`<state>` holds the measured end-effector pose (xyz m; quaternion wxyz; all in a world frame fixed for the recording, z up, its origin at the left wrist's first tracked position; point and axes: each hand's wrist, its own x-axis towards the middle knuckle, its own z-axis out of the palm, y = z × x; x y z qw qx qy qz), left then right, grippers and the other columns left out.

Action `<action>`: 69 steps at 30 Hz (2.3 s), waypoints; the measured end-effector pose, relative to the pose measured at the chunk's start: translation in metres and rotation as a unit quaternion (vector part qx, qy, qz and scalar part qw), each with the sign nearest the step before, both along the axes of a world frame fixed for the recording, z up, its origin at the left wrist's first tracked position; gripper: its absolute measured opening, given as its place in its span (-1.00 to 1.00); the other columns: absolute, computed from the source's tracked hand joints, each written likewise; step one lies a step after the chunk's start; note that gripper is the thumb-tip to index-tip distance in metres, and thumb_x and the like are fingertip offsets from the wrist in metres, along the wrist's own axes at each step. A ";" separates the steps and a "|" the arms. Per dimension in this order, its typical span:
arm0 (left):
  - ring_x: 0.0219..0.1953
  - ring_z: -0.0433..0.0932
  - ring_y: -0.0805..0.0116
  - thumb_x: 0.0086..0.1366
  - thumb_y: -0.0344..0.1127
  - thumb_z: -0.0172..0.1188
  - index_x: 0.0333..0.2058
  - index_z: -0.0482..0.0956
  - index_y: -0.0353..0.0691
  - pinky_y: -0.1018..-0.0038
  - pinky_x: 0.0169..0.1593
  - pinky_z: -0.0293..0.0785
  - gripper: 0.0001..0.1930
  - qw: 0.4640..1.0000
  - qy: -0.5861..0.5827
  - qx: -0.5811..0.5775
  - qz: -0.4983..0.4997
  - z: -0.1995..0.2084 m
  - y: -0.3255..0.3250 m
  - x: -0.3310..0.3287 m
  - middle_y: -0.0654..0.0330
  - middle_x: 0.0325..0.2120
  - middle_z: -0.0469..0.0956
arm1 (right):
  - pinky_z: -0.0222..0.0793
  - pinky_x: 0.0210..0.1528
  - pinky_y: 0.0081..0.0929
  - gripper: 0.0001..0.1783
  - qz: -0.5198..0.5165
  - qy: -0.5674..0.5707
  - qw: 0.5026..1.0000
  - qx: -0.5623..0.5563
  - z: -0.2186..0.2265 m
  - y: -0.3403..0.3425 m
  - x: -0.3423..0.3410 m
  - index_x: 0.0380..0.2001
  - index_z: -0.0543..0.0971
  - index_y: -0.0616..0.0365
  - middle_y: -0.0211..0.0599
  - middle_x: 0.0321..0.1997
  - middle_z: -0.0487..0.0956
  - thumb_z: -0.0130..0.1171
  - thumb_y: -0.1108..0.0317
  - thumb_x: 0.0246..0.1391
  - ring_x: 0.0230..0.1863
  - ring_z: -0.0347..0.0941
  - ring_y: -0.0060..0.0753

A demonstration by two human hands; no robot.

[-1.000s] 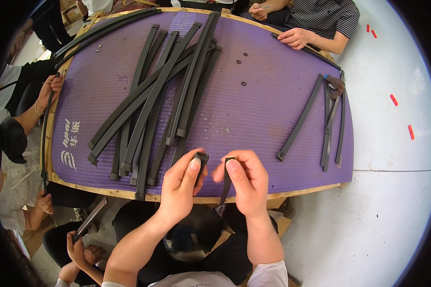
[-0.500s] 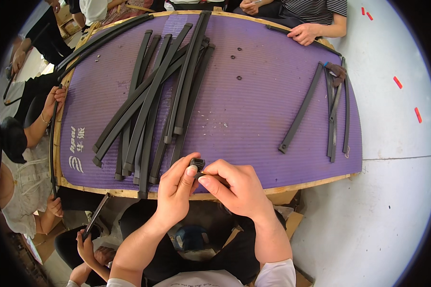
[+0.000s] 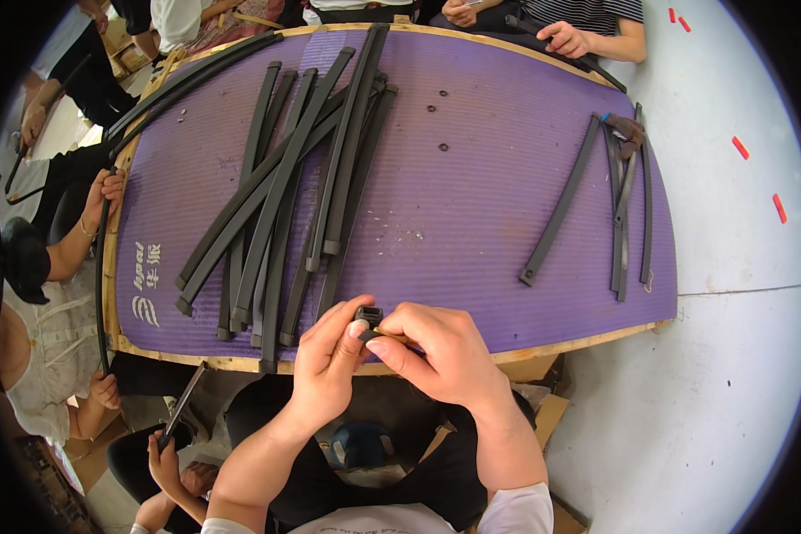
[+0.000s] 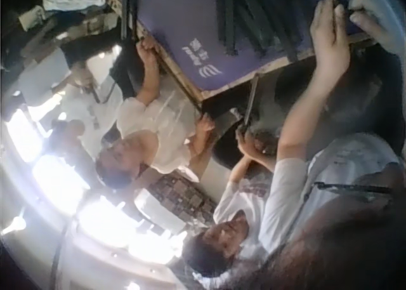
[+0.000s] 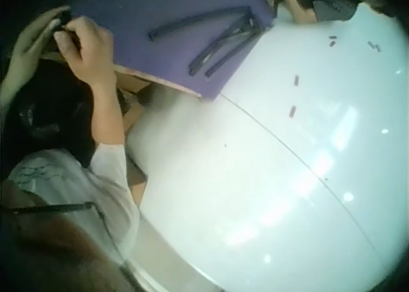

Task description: Assembling small black plastic and rubber components at a workbench.

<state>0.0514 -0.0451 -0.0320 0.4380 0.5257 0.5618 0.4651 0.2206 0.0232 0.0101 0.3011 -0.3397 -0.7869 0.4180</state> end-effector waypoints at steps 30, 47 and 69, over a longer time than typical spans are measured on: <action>-0.28 0.60 0.23 0.46 -0.38 0.12 0.03 0.54 -0.43 0.45 -0.16 0.51 -0.73 0.998 -0.057 0.008 0.000 0.029 0.000 0.002 0.02 -0.28 0.60 | 0.30 -0.50 -0.48 -0.77 -0.008 0.010 0.997 -0.076 0.003 0.000 0.006 -0.38 0.53 0.19 -0.32 -0.53 0.52 0.33 0.28 0.19 -0.58 0.40 -0.43; -0.41 0.40 0.54 0.51 -0.38 0.02 0.09 0.51 -0.44 0.59 -0.36 0.36 -0.70 0.990 -0.136 0.017 -0.015 0.024 0.006 0.004 0.25 -0.35 0.44 | 0.27 -0.51 -0.53 -0.76 -0.004 0.023 0.993 -0.112 -0.005 0.005 0.009 -0.37 0.51 0.19 -0.34 -0.50 0.53 0.30 0.27 0.23 -0.55 0.38 -0.52; -0.24 0.56 0.20 0.46 -0.48 0.05 0.11 0.50 -0.45 0.41 -0.14 0.51 -0.70 0.988 -0.096 0.106 -0.051 0.034 0.003 -0.004 0.00 -0.21 0.58 | 0.47 -0.37 -0.41 -0.79 0.006 0.155 0.986 0.060 -0.023 0.000 0.000 -0.33 0.54 0.19 -0.21 -0.38 0.63 0.37 0.32 0.13 -0.39 0.59 -0.23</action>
